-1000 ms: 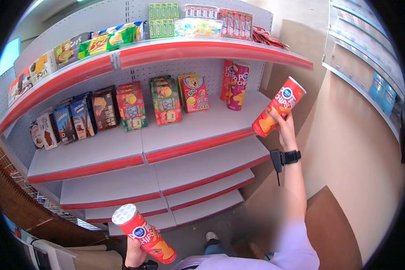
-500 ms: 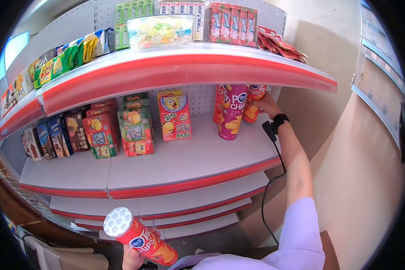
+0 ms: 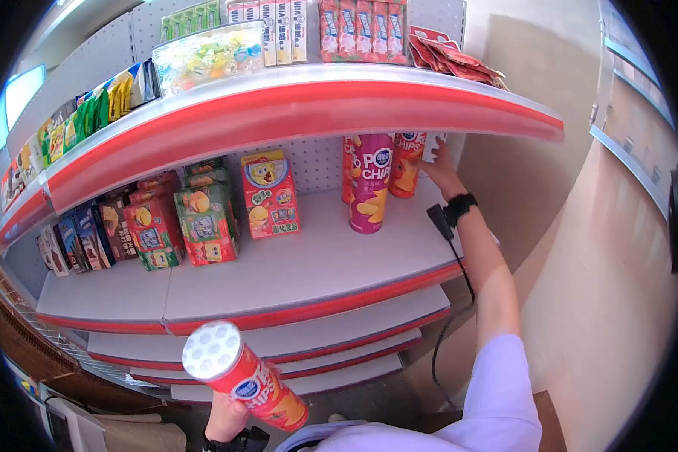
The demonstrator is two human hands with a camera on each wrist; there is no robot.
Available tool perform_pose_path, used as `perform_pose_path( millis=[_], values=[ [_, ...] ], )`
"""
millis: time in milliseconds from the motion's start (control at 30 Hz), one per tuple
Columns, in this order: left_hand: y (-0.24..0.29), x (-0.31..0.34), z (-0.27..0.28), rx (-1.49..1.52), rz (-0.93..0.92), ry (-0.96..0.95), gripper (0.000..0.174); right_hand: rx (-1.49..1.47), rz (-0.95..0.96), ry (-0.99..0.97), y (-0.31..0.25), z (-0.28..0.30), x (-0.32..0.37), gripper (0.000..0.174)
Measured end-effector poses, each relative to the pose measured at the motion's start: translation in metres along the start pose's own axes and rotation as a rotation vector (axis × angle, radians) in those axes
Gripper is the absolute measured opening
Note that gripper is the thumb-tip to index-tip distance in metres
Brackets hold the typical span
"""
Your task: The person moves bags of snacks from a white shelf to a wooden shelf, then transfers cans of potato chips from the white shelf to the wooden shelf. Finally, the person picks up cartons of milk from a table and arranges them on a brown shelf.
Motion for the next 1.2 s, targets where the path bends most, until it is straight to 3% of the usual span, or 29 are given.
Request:
perform_pose_path(
  millis=[67, 133, 200, 267, 300, 367, 433, 567, 633, 667, 733, 800, 967, 1033, 1200],
  values=[
    [-0.001, -0.010, -0.013, 0.009, 0.005, -0.033, 0.081, -0.005, 0.250, 0.182, -0.060, 0.025, 0.050, 0.074],
    [0.000, -0.020, -0.030, 0.019, -0.002, -0.029, 0.079, 0.011, 0.456, 0.139, -0.124, 0.018, 0.125, 0.063],
    [-0.003, -0.030, -0.046, 0.008, -0.008, -0.034, 0.076, -0.008, 0.424, -0.148, -0.169, -0.013, 0.200, 0.061],
    [-0.013, -0.043, -0.056, -0.011, -0.002, -0.032, 0.075, -0.058, 0.179, -0.565, -0.165, -0.059, 0.261, 0.064],
    [-0.015, -0.049, -0.065, 0.036, -0.021, -0.060, 0.072, -0.077, 0.189, -0.752, -0.166, -0.076, 0.290, 0.070],
    [-0.012, -0.055, -0.078, 0.085, -0.045, -0.090, 0.070, -0.122, 0.043, -0.953, -0.156, -0.107, 0.332, 0.083],
    [-0.016, -0.058, -0.098, 0.153, 0.004, -0.061, 0.065, -0.075, 0.161, -0.869, -0.156, -0.104, 0.343, 0.089],
    [-0.025, -0.059, -0.112, 0.249, 0.095, -0.077, 0.064, 0.045, 0.128, -0.794, -0.150, -0.107, 0.346, 0.091],
    [-0.034, -0.062, -0.114, 0.243, 0.119, -0.117, 0.062, 0.095, -0.067, -0.850, -0.133, -0.107, 0.350, 0.090],
    [-0.035, -0.064, -0.116, 0.195, 0.085, -0.167, 0.060, 0.099, -0.071, -0.845, -0.127, -0.104, 0.348, 0.090],
    [-0.037, -0.062, -0.115, 0.153, 0.051, -0.223, 0.059, -0.091, 0.020, -0.786, -0.121, -0.088, 0.336, 0.086],
    [-0.038, -0.058, -0.098, -0.091, 0.011, -0.211, 0.054, -0.161, 0.030, -0.622, -0.109, -0.054, 0.315, 0.081],
    [-0.061, -0.037, -0.033, -0.152, 0.142, -0.103, 0.036, -0.316, -0.048, -0.209, -0.084, 0.038, 0.233, 0.075],
    [-0.068, -0.027, -0.013, -0.149, 0.163, -0.043, 0.030, -0.267, 0.042, -0.094, -0.085, 0.054, 0.194, 0.073],
    [-0.073, 0.000, 0.026, -0.152, 0.195, 0.155, 0.022, -0.132, 0.069, -0.189, -0.071, 0.030, 0.119, 0.075]
  ],
)
Point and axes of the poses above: each hand's wrist, its own x-axis away from the middle knuckle, its own z-axis out of the back of the hand, y = z × x, the point moved 10 cm from there along -x, towards the middle knuckle, and after that the axes turned 1 degree about -x, right-handed, at the moved point
